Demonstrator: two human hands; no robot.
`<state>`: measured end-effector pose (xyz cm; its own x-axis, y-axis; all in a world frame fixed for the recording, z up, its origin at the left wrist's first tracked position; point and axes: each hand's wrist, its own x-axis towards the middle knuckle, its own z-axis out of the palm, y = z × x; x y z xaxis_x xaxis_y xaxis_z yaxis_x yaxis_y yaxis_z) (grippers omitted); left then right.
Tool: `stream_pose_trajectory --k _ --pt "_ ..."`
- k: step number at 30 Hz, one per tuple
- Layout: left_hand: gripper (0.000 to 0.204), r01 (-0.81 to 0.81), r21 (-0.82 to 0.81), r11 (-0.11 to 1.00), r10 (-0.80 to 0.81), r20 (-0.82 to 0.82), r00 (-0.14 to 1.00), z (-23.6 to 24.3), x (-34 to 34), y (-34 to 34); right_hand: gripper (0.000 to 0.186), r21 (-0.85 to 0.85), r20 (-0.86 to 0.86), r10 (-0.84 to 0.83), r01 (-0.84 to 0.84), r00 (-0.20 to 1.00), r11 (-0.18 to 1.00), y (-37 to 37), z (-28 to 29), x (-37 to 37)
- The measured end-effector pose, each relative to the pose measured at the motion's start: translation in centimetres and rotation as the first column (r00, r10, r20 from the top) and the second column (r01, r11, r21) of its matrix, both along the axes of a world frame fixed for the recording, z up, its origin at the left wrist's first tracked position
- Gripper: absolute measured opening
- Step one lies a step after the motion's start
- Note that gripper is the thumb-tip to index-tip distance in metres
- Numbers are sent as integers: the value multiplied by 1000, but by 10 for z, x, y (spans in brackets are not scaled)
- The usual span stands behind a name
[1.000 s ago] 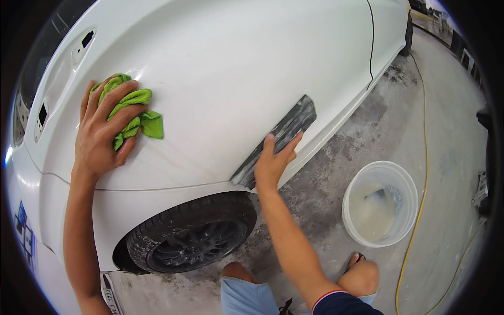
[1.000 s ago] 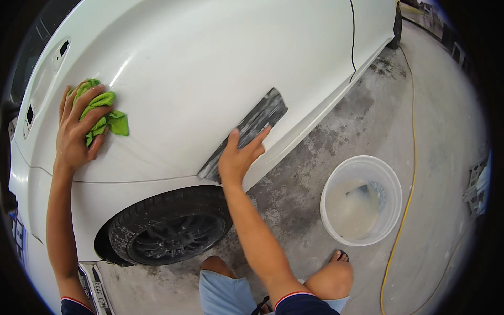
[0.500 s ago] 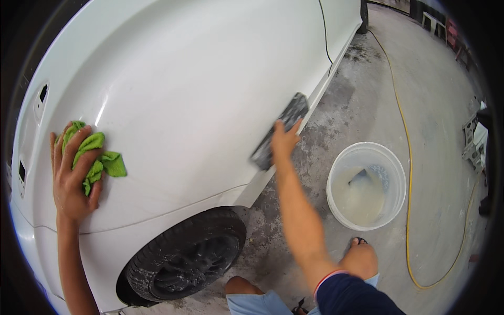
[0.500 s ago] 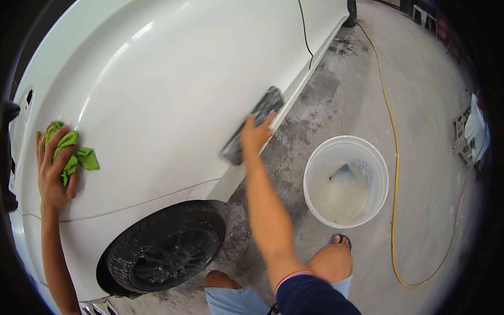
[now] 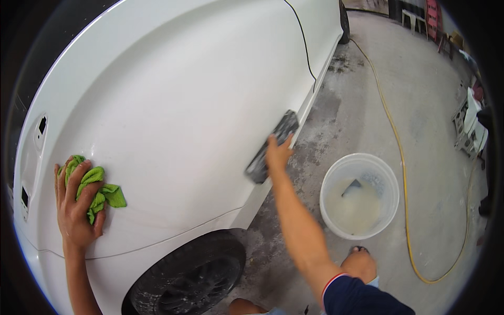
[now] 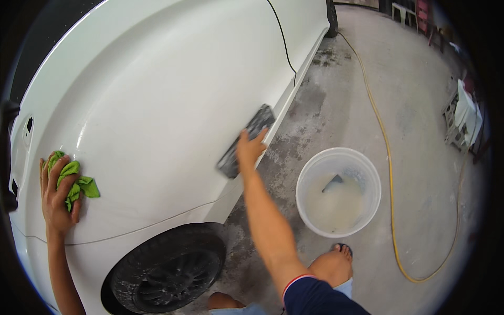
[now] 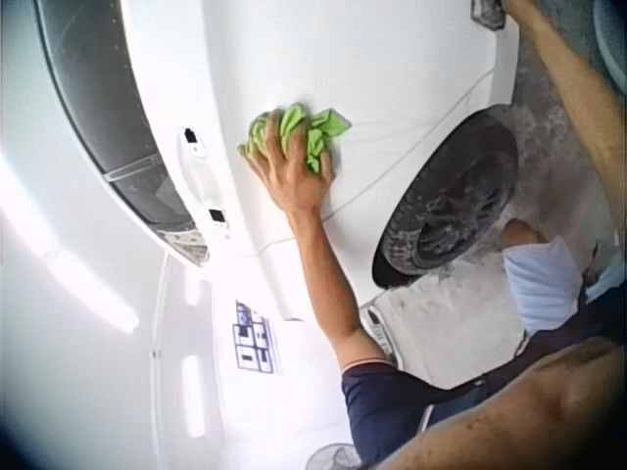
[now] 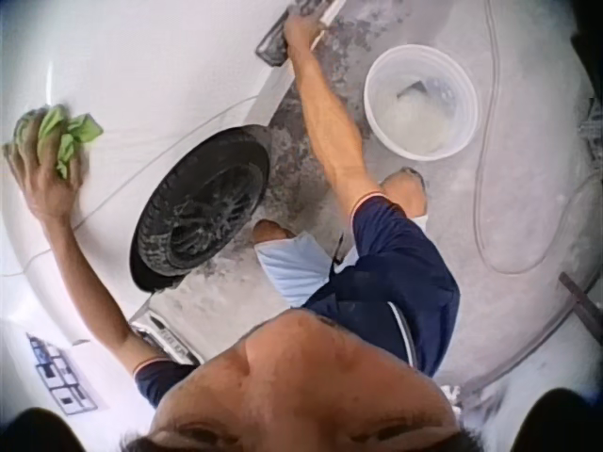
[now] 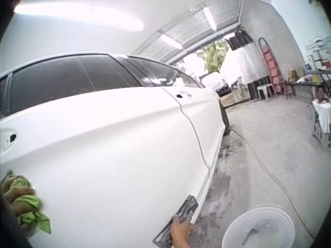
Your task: The person sands the exterior surface of a white car door using a sanding block and a green cloth. They repeatedly dip the sanding block into a bucket of water and wipe the door while sanding. The person opens the door to sand the inner edge and continues sanding the outer panel.
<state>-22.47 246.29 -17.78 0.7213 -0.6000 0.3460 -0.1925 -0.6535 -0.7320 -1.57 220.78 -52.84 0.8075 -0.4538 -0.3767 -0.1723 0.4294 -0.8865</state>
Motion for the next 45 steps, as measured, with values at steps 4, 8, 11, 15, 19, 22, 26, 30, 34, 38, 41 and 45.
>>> stream_pose_trajectory --k 4,8,11,15,19,22,26,30,34,38,41,45 --pt "38 -9 3 1000 9 3 1000 0 -1 2 91 -306 499 102 65 861 950 95 31 -96" --pt "39 17 72 997 -17 -1 1000 1 2 4 86 -1 94 -40 40 995 999 10 6 -2" --pt "40 10 44 999 -11 12 1000 1 3 6 87 174 -75 44 -31 996 984 -21 37 -3" --pt "39 35 88 996 -37 24 999 1 5 7 91 -189 376 53 21 925 982 83 36 -76" --pt "38 31 137 990 -34 17 999 2 6 7 85 -31 81 -33 35 996 999 21 10 -11" --pt "36 -20 108 994 18 12 1000 1 5 8 82 159 56 -71 62 996 985 -1 -5 9" --pt "37 -5 103 995 4 12 1000 1 5 9 86 -219 332 -105 185 937 958 71 -8 -43" --pt "37 28 139 990 -28 0 1000 3 6 9 85 -69 45 -61 64 997 996 5 -18 1" --pt "37 1 119 993 -3 17 1000 1 5 11 86 24 105 -31 28 994 999 20 -16 -17" --pt "36 -3 129 992 -1 31 1000 -1 7 13 88 -346 314 -42 156 949 925 71 -19 -48" --pt "36 16 128 992 -18 12 1000 0 8 12 86 29 50 3 -5 999 1000 -8 -17 3" --pt "44 -39 112 993 37 16 999 1 4 11 87 -69 171 36 -25 985 997 42 -7 -26"
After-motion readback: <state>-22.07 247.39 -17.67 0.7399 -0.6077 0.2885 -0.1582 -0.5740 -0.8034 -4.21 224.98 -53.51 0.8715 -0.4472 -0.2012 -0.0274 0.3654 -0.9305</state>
